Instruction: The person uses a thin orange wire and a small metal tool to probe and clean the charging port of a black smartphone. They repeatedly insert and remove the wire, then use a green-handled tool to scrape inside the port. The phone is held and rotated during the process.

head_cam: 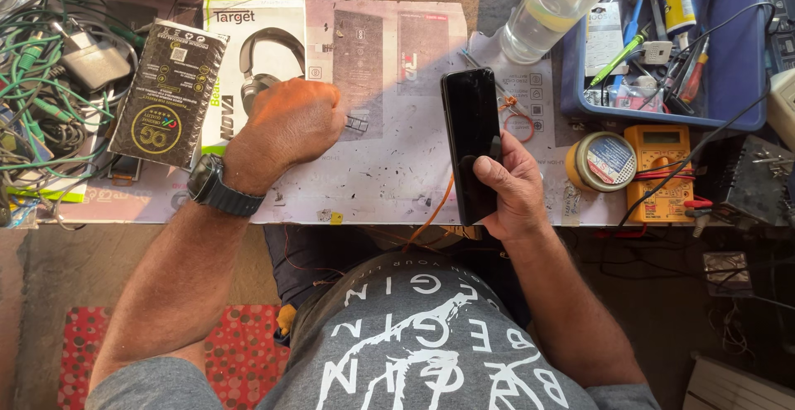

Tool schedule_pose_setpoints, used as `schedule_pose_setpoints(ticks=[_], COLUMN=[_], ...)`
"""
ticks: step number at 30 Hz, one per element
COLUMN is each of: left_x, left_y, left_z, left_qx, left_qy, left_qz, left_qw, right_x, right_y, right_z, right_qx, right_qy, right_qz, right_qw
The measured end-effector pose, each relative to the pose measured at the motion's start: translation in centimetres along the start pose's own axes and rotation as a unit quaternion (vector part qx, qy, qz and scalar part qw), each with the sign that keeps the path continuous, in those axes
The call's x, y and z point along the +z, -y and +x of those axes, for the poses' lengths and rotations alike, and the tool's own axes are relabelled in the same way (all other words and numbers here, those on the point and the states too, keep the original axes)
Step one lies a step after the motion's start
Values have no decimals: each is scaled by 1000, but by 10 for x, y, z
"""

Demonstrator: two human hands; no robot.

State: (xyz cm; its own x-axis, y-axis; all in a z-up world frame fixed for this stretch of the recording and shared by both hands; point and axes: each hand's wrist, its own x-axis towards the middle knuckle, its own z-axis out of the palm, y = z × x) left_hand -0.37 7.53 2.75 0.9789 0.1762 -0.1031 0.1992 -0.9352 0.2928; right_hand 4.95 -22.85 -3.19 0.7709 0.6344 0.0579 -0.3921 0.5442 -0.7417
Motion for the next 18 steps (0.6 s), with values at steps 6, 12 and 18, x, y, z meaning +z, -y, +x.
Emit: schedule_pose_setpoints(ticks=[6,12,18], left_x=[-20,-25,-16], left_y=[-17,-48,-52], left_z=[-10,-18,-17], left_qx=[123,411,377], left_qy=[-118,-150,-149], left_qz=[-159,-415,-393], left_qw=[973,798,825], right_x=[-3,13,27], right_y=[4,-1,10], right_z=[0,7,8], right_qx=[69,193,184], right_qy=[59,188,202], right_qz=[45,165,37], right_qw=[995,949,961])
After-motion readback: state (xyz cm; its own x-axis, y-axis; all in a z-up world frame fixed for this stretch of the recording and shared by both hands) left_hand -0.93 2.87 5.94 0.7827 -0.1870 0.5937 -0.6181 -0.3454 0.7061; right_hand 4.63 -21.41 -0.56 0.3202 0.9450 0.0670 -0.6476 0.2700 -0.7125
